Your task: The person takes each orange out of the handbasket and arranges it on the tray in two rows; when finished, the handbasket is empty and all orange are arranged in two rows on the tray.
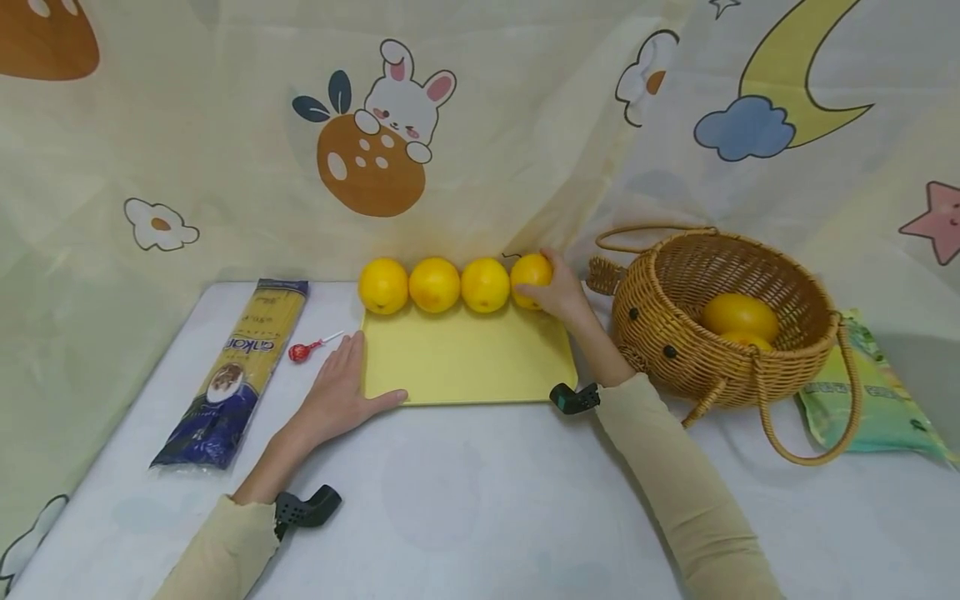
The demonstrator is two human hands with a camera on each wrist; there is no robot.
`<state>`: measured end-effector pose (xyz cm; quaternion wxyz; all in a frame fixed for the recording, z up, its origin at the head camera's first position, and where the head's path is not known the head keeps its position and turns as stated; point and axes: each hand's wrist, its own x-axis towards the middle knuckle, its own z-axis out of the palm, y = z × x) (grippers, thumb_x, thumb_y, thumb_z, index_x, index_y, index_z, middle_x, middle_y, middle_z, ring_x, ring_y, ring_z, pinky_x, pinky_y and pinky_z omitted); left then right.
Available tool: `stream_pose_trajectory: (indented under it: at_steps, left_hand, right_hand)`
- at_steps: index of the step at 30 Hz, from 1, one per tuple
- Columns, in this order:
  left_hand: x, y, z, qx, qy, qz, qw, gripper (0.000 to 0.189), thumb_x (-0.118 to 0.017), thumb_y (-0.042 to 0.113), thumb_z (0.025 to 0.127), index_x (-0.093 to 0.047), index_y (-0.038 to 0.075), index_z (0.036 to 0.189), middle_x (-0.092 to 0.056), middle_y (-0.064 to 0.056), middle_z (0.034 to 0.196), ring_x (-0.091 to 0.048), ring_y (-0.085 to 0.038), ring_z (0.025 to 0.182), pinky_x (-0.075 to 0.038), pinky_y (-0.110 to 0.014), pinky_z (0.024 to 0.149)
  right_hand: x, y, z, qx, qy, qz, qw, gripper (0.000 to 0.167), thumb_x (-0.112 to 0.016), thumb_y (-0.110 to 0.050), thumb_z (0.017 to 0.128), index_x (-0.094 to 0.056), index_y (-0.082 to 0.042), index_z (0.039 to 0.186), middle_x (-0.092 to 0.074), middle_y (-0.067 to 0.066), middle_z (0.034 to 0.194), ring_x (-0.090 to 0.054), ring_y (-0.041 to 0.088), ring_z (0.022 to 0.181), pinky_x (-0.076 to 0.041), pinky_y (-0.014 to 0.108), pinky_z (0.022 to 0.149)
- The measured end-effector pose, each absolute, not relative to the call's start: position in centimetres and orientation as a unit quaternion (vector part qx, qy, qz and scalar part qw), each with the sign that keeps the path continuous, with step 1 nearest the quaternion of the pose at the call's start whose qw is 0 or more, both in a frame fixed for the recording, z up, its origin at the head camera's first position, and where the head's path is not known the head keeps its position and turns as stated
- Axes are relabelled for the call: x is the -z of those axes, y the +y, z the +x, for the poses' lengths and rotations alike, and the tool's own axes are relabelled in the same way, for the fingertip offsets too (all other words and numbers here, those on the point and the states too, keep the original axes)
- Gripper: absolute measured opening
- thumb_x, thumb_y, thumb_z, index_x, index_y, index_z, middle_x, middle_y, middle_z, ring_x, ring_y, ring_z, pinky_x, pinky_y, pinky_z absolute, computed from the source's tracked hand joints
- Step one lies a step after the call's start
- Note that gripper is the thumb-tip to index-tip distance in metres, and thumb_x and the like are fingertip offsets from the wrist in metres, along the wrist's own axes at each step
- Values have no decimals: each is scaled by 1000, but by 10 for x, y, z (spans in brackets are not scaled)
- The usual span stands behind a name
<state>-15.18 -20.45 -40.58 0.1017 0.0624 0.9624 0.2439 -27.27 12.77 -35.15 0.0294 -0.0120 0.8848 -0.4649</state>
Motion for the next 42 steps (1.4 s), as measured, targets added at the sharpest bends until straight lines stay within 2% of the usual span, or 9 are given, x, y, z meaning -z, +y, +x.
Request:
stream_pose_trajectory:
  at_steps: [5, 9, 15, 20, 24, 28, 32, 38, 42]
  left_hand:
    - [405, -204, -152, -243, 963, 62, 102, 125, -62, 70, 78, 7, -2, 153, 4, -23, 163, 0, -41, 151, -4, -57, 123]
    - [403, -203, -152, -246, 962, 63, 103, 125, -62, 69, 78, 7, -2, 153, 4, -23, 163, 0, -41, 151, -4, -57, 123]
    - [405, -202, -151, -246, 962, 63, 103, 125, -62, 70, 78, 7, -3, 153, 4, -24, 163, 0, -41, 151, -4, -57, 123]
    - [405, -201, -152, -244, 963, 65, 99, 125, -62, 71, 78, 6, -2, 153, 3, -24, 163, 0, -41, 151, -5, -57, 123]
    - [405, -201, -152, -244, 963, 65, 96, 125, -63, 70, 78, 7, -2, 153, 3, -24, 162, 0, -41, 151, -5, -57, 123]
    - [405, -202, -152, -242, 963, 64, 100, 126, -62, 71, 78, 7, -2, 153, 4, -24, 162, 0, -41, 151, -5, -57, 123]
    - [405, -203, -150, -245, 962, 59, 103, 125, -62, 70, 78, 7, -2, 154, 4, -24, 163, 0, -41, 151, -5, -58, 122]
    - [406, -204, -150, -244, 963, 59, 99, 124, -62, 69, 78, 7, -1, 154, 3, -24, 163, -1, -42, 150, -6, -59, 122]
    - [406, -204, -151, -243, 963, 62, 98, 124, -62, 70, 78, 7, -2, 154, 3, -24, 163, -1, -42, 150, -6, -59, 122]
  right_hand:
    - [351, 127, -272, 433, 901, -22, 29, 85, -69, -24, 87, -19, -8, 154, -32, 22, 155, -39, 39, 137, -37, 54, 111]
    - [345, 127, -268, 373, 927, -25, 26, 88, -70, -32, 87, -18, -9, 155, -30, 25, 153, -38, 43, 136, -38, 58, 109]
    - [317, 124, -227, 270, 958, -88, -45, 78, -69, -39, 88, -31, -8, 149, -34, 22, 151, -34, 42, 138, -37, 60, 109]
    - [293, 141, -164, 310, 932, -174, -73, 59, -69, -27, 90, -44, -9, 140, -45, 14, 145, -46, 33, 131, -49, 51, 101]
    - [291, 169, -122, 368, 907, -191, -75, 47, -68, -17, 90, -52, -7, 134, -55, 11, 135, -55, 26, 121, -56, 42, 92]
    - [291, 195, -95, 414, 891, -173, -64, 38, -66, -14, 92, -56, -9, 129, -62, 8, 124, -59, 2, 110, -55, 18, 88]
    - [291, 207, -83, 433, 882, -174, -59, 36, -65, -11, 92, -57, -8, 127, -62, 3, 122, -56, -10, 106, -50, 6, 86]
    - [294, 214, -82, 430, 883, -177, -70, 36, -65, -8, 91, -58, -11, 127, -60, -20, 116, -59, -5, 106, -50, 6, 85]
    - [295, 215, -81, 435, 883, -168, -59, 35, -65, -10, 92, -58, -12, 127, -62, -13, 116, -59, -6, 106, -49, 5, 86]
